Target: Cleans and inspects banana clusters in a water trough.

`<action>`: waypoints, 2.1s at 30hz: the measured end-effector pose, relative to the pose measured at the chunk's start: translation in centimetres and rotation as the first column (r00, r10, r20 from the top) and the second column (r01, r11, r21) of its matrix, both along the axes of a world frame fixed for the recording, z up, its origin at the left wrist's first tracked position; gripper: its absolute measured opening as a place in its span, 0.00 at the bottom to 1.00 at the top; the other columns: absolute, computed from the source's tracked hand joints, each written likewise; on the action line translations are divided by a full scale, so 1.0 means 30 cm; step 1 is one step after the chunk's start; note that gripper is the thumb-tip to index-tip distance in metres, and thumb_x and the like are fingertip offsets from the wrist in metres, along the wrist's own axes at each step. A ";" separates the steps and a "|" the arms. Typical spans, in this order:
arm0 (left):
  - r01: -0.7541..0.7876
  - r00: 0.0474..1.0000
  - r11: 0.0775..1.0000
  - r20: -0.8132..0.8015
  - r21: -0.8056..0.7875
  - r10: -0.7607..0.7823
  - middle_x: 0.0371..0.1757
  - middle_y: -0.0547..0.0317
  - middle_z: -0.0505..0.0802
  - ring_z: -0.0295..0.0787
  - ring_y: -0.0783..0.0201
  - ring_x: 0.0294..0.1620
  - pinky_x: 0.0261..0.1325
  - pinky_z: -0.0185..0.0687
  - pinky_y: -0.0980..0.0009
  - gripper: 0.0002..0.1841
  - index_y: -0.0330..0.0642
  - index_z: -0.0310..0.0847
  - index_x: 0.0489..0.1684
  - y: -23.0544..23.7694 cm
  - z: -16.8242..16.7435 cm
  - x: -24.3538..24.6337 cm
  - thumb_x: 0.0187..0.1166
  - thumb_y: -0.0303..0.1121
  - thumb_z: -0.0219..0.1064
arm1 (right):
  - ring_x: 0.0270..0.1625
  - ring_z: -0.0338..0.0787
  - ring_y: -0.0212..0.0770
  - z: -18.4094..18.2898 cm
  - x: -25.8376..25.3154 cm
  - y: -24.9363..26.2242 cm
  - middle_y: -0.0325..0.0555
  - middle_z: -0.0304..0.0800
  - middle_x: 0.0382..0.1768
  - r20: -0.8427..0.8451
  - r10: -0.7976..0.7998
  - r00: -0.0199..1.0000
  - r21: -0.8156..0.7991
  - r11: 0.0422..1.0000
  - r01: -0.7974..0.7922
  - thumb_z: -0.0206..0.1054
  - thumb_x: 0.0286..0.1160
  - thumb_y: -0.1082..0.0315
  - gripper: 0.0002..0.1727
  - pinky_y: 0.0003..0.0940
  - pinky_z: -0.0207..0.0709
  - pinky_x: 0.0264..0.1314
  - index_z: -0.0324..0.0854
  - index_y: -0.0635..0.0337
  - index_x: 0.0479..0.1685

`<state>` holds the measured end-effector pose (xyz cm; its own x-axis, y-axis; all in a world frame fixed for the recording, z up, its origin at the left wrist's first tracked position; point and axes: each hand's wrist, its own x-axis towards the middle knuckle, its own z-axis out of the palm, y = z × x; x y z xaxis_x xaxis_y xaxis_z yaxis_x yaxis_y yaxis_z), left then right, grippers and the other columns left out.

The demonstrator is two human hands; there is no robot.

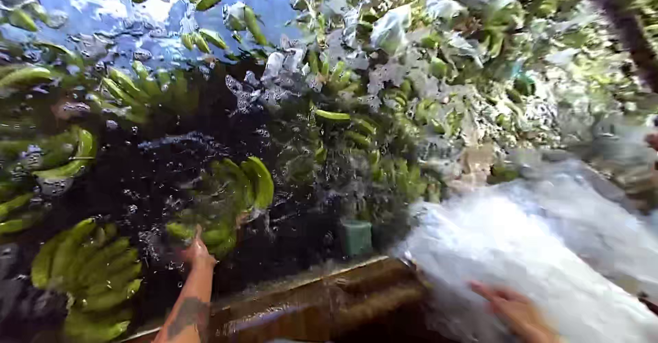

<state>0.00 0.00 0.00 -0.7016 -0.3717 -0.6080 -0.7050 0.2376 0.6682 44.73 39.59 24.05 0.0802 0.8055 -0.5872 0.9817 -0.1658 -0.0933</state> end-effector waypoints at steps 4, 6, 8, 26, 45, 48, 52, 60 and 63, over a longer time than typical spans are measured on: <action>0.015 0.919 0.923 0.359 0.385 -0.165 0.74 0.41 0.82 0.81 0.46 0.72 0.69 0.79 0.43 0.35 0.41 0.67 0.83 -0.087 -0.067 -0.074 0.83 0.55 0.64 | 0.60 0.90 0.58 -0.369 -0.591 -0.241 0.65 0.88 0.60 -0.290 0.309 0.906 -0.362 0.840 -0.403 0.55 0.92 0.55 0.24 0.57 0.81 0.69 0.79 0.67 0.71; 0.041 0.891 0.891 0.386 0.452 -0.237 0.73 0.42 0.83 0.83 0.49 0.68 0.67 0.82 0.47 0.31 0.41 0.65 0.83 -0.105 -0.051 -0.082 0.87 0.50 0.61 | 0.56 0.91 0.53 -0.483 -0.813 -0.369 0.62 0.89 0.56 -0.488 0.347 0.801 -0.318 0.783 -0.534 0.53 0.92 0.61 0.22 0.52 0.83 0.66 0.78 0.66 0.73; 0.014 0.877 0.884 0.419 0.467 -0.236 0.64 0.46 0.86 0.86 0.55 0.58 0.57 0.85 0.55 0.26 0.41 0.69 0.78 -0.080 -0.027 -0.059 0.88 0.47 0.58 | 0.53 0.92 0.51 -0.562 -0.988 -0.452 0.60 0.90 0.53 -0.564 0.388 0.729 -0.220 0.780 -0.585 0.51 0.92 0.62 0.22 0.50 0.83 0.63 0.78 0.67 0.72; -0.228 0.939 0.722 0.345 0.653 -0.016 0.62 0.43 0.87 0.90 0.52 0.54 0.53 0.90 0.54 0.29 0.48 0.55 0.86 0.205 0.133 0.272 0.85 0.28 0.59 | 0.27 0.79 0.37 -0.495 -1.024 -0.483 0.46 0.79 0.30 -0.510 0.225 0.830 -0.343 0.832 -0.436 0.43 0.95 0.61 0.20 0.34 0.76 0.32 0.76 0.69 0.58; -0.121 0.932 0.760 0.336 0.639 -0.135 0.66 0.42 0.85 0.90 0.49 0.54 0.51 0.90 0.53 0.38 0.57 0.50 0.93 0.235 0.260 0.304 0.81 0.25 0.62 | 0.32 0.83 0.44 -0.571 -0.901 -0.508 0.50 0.81 0.33 -0.429 0.161 0.889 -0.247 0.926 -0.287 0.42 0.97 0.60 0.22 0.43 0.81 0.38 0.72 0.69 0.67; -0.096 0.923 0.743 0.340 0.662 -0.183 0.68 0.42 0.85 0.91 0.50 0.54 0.49 0.91 0.54 0.40 0.60 0.47 0.94 0.252 0.277 0.324 0.81 0.24 0.62 | 0.46 0.93 0.56 -0.591 -0.866 -0.529 0.63 0.91 0.43 -0.345 0.233 0.909 -0.129 0.948 -0.292 0.45 0.95 0.60 0.24 0.55 0.84 0.57 0.74 0.70 0.72; -0.081 0.916 0.744 0.343 0.663 -0.206 0.68 0.41 0.86 0.91 0.48 0.54 0.49 0.91 0.53 0.40 0.59 0.51 0.93 0.269 0.233 0.317 0.80 0.23 0.63 | 0.19 0.73 0.34 -0.565 -0.835 -0.539 0.40 0.72 0.24 -0.476 -0.087 0.875 -0.360 0.927 -0.104 0.41 0.98 0.59 0.19 0.31 0.73 0.22 0.71 0.66 0.60; 0.342 0.865 0.712 0.092 0.613 -0.494 0.70 0.43 0.85 0.91 0.46 0.57 0.51 0.92 0.48 0.38 0.56 0.48 0.94 0.195 0.184 0.054 0.85 0.32 0.65 | 0.12 0.67 0.23 -0.435 -0.733 -0.557 0.30 0.70 0.16 -0.509 -0.516 0.689 -0.803 0.573 -0.164 0.35 0.95 0.55 0.20 0.18 0.64 0.13 0.70 0.51 0.42; 0.547 0.837 0.766 -0.219 0.339 -0.501 0.76 0.49 0.83 0.89 0.57 0.65 0.59 0.90 0.58 0.39 0.50 0.47 0.94 -0.042 0.165 -0.178 0.84 0.37 0.66 | 0.32 0.86 0.40 -0.444 -0.840 -0.473 0.46 0.88 0.37 -0.502 0.341 0.795 -0.230 0.834 -0.502 0.66 0.82 0.51 0.21 0.40 0.82 0.37 0.84 0.63 0.54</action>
<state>-5.34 -1.25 4.95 -0.7892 0.3120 -0.5290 -0.4620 0.2658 0.8461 19.52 25.41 10.73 -0.5408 0.4433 -0.7149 0.8318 0.1556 -0.5328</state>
